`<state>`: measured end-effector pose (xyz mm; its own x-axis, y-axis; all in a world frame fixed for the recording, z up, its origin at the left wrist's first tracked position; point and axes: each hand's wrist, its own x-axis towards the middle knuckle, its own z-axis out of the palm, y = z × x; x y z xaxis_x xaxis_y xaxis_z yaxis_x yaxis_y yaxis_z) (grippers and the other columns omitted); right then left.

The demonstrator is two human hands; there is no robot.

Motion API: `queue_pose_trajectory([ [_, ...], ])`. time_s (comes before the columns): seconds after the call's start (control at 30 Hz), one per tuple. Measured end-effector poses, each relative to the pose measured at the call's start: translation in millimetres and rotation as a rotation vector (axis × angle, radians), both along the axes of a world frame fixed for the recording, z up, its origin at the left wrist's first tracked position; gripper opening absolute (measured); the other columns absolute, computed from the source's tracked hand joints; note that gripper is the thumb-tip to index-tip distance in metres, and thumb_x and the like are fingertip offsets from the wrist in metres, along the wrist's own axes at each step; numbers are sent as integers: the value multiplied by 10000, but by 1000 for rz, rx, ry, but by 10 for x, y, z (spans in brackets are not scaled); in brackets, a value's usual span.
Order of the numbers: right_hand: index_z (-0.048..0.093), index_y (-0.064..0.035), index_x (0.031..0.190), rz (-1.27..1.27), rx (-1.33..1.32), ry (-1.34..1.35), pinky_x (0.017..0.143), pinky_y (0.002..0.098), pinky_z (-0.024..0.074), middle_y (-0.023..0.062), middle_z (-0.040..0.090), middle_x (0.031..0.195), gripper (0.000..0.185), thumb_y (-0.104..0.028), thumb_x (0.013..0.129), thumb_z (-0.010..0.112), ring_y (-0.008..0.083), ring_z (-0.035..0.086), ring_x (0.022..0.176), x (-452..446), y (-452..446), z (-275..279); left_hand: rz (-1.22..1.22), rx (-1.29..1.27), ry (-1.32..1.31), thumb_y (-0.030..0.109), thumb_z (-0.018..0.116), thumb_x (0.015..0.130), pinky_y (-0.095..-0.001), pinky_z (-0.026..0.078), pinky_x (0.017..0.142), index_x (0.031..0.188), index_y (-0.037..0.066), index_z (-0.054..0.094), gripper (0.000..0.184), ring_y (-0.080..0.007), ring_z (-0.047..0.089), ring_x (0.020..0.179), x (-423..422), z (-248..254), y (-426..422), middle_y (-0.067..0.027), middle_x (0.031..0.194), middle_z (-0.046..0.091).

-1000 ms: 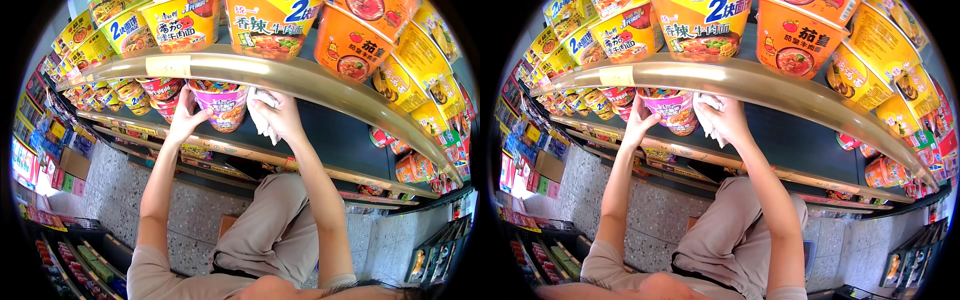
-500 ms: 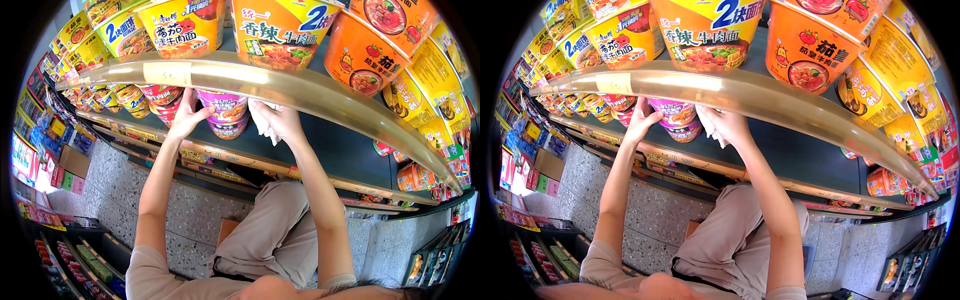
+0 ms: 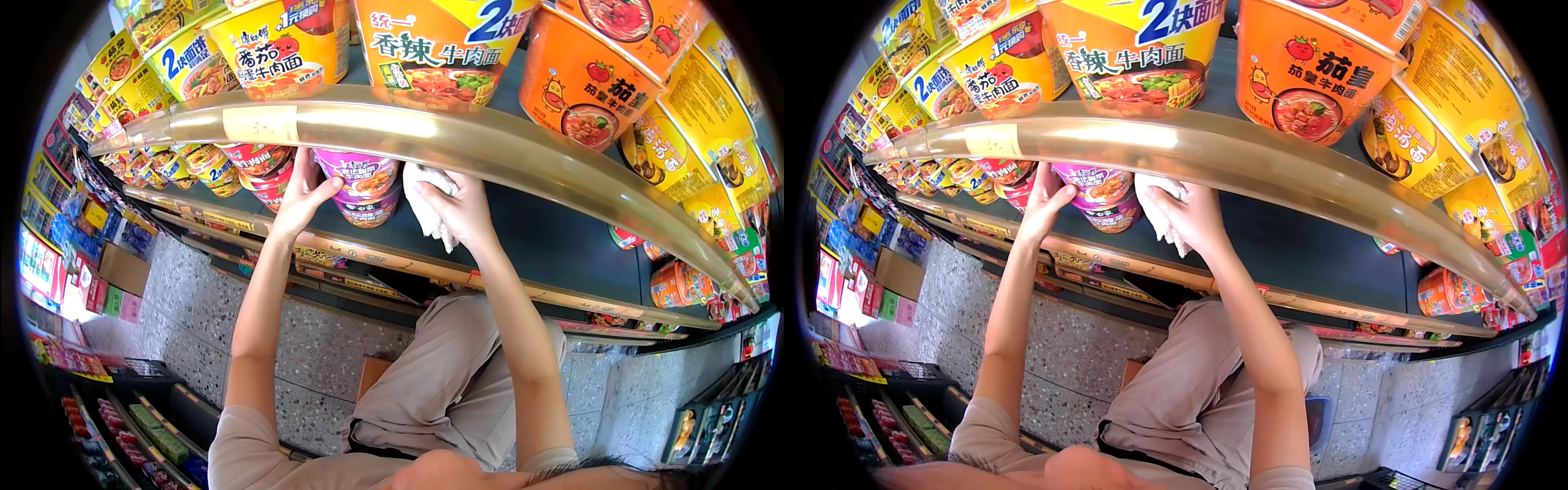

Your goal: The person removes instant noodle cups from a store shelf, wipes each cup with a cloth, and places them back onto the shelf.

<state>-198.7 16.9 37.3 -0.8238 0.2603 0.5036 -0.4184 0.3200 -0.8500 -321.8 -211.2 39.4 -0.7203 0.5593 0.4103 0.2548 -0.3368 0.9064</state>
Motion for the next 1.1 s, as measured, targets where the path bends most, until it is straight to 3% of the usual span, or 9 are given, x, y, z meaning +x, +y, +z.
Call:
queue_pose_trajectory([
  [0.1, 621, -7, 1179, -65, -38, -53, 860, 269, 472, 88, 663, 1080, 387, -82, 812, 714, 136, 603, 970, 273, 78, -19, 175, 38, 93, 207, 734, 811, -418, 211, 1139, 1485, 45, 143, 911, -294, 262, 1392, 139, -168, 5, -184, 1511, 246],
  [0.27, 616, -5, 1197, -180, -140, -81, 869, 265, 469, 95, 655, 1100, 417, -90, 803, 723, 140, 601, 984, 828, 284, -29, 687, 7, 351, 42, 663, 837, -394, 256, 1117, 1357, 8, 371, 597, -277, 385, 1299, 603, -617, 78, -170, 1384, 402],
  [0.33, 623, -5, 1177, -240, -164, -97, 874, 267, 464, 96, 652, 1089, 400, -83, 796, 720, 148, 604, 989, 1067, 361, -18, 831, -66, 520, 7, 630, 833, -388, 323, 1048, 1226, -1, 456, 430, -267, 446, 1203, 897, -565, 162, -164, 1285, 458],
  [0.47, 616, 29, 1167, -328, -376, -19, 880, 266, 464, 83, 629, 1110, 381, -45, 807, 716, 146, 588, 998, 1514, 497, -131, 606, -37, 552, -23, 628, 806, -381, 371, 986, 1093, 16, 516, 310, -275, 490, 1123, 1343, -508, 500, -161, 1190, 493],
  [0.53, 604, 45, 1170, -346, -451, 21, 869, 267, 476, 80, 634, 1095, 372, -15, 815, 702, 138, 590, 988, 1701, 557, -190, 446, -96, 555, -72, 583, 807, -357, 339, 1014, 1097, 33, 517, 316, -243, 466, 1148, 1521, -456, 707, -148, 1215, 470],
  [0.73, 594, 34, 1189, -504, -640, 184, 837, 259, 492, 75, 652, 1056, 377, -7, 828, 695, 119, 608, 931, 2187, 835, -382, 126, -115, 520, -67, 595, 782, -360, 376, 977, 1049, 29, 537, 289, -261, 513, 1085, 1876, -336, 1580, -147, 1126, 529],
  [1.0, 585, 34, 1194, -801, -791, 369, 756, 242, 500, 83, 652, 999, 368, -18, 842, 678, 113, 610, 849, 2510, 1540, -380, -222, -205, 499, 58, 674, 815, -339, 399, 999, 1167, 19, 534, 380, -253, 520, 1127, 2306, -269, 2942, -123, 1157, 539],
  [1.1, 584, 33, 1189, -882, -806, 453, 744, 248, 503, 87, 656, 986, 349, -25, 855, 664, 119, 615, 835, 2554, 1847, -324, -274, -219, 516, 151, 721, 818, -374, 354, 1050, 1290, 10, 448, 563, -279, 469, 1236, 2327, -365, 3551, -163, 1273, 504],
])
